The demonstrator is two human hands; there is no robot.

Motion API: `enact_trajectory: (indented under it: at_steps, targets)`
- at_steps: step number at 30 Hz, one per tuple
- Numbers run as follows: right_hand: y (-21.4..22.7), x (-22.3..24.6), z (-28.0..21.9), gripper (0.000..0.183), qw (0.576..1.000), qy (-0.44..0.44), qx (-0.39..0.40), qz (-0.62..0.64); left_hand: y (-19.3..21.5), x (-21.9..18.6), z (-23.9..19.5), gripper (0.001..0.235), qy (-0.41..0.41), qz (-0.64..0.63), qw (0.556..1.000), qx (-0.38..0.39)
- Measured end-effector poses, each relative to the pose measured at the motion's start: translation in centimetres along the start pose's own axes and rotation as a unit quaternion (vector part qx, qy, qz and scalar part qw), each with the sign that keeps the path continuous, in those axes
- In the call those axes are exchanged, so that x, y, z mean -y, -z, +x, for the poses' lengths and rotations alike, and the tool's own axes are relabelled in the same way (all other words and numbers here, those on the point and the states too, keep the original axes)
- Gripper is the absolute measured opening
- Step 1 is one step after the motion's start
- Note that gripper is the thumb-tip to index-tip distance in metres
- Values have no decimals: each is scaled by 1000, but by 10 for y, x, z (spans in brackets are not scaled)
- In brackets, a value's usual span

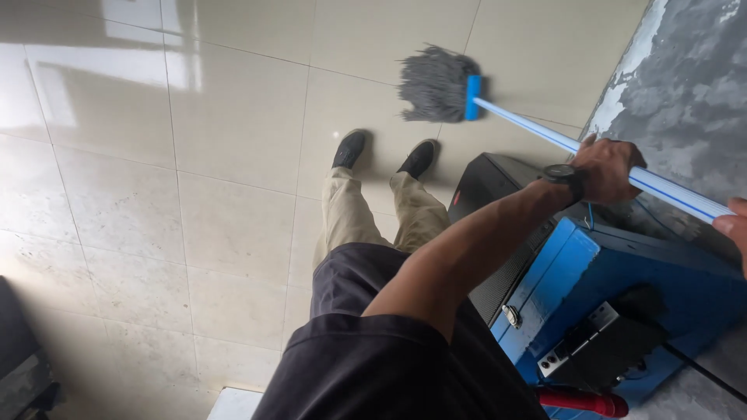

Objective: The person mops a tiled floor using a blue-handled mop. They move the mop back and forth across the floor, navigating around furniture and a poster on the floor. The person is wearing black shoes and beige pants.

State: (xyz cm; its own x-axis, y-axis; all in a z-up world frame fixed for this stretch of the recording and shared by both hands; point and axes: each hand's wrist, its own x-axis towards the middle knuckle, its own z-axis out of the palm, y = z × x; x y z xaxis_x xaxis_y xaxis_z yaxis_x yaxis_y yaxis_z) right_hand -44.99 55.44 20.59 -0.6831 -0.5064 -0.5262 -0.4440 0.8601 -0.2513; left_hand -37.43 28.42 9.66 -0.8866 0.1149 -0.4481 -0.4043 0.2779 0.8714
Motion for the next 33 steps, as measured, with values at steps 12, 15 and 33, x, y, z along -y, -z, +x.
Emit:
enact_trajectory:
  at_steps: [12,15,33]
  targets:
    - [39,306,-46,46,916,-178,213,-290,-87,44,-7,55,-77,89,993,19]
    - [45,303,-65,43,926,-213,180,-254,-62,22,-41,60,-100,77,992,22]
    - [-43,466,-149,38,990,-69,120,-37,24,196,-285,27,11,141,959,-244]
